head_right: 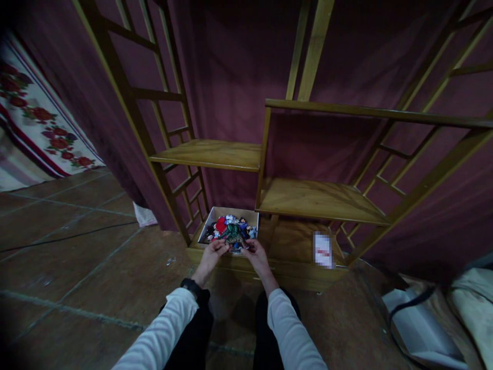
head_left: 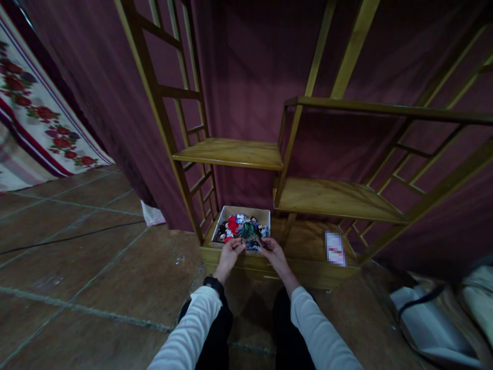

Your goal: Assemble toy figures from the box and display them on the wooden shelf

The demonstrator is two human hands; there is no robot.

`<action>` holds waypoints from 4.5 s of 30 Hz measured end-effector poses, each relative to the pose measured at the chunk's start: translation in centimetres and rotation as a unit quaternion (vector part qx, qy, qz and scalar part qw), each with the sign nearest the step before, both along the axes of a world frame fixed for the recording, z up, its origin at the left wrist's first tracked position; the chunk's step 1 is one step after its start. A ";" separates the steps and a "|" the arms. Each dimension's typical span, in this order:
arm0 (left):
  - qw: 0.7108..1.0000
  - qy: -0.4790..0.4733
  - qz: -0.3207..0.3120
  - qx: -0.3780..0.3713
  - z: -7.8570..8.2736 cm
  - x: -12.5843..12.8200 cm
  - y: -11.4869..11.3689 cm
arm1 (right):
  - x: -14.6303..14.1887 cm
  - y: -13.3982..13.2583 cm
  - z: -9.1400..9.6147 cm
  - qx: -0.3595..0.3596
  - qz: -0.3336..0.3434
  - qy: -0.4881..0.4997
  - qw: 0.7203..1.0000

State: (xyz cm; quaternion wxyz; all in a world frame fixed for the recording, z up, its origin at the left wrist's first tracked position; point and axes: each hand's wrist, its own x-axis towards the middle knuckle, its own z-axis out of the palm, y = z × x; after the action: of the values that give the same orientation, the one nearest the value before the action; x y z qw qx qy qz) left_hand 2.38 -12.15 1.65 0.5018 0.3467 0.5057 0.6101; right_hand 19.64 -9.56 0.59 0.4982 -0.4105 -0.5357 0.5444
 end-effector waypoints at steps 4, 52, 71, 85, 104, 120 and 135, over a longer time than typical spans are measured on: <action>1.000 0.024 0.002 -0.003 0.2 0.3 0.1 | 0.0 0.2 -0.3 0.000 -0.012 0.004 1.000; 0.998 0.050 0.004 0.048 7.8 6.6 -15.0 | 4.1 -13.1 6.6 -0.025 -0.013 0.137 0.990; 0.983 -0.178 -0.045 0.015 8.8 6.8 -17.8 | 4.4 -16.4 6.7 -0.125 0.037 0.255 0.958; 0.972 -0.171 -0.157 0.036 9.9 7.7 -18.7 | 3.7 -18.5 7.1 -0.228 0.219 0.328 0.890; 0.990 0.013 -0.112 0.082 12.4 8.5 -18.4 | 2.2 -18.7 7.8 -0.259 0.183 0.332 0.888; 0.956 0.226 0.138 0.125 10.6 10.5 -17.8 | 1.0 -18.7 7.0 -0.134 0.035 0.293 0.946; 0.979 0.134 0.096 0.117 9.1 10.6 -17.3 | 1.6 -18.2 7.2 -0.024 -0.017 0.135 0.990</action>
State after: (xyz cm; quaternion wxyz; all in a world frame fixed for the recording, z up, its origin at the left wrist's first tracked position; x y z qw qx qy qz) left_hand 13.02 -29.49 10.78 0.3248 0.4312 0.5246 0.6583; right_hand 21.20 -27.75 7.78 0.5647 -0.3546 -0.4432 0.5991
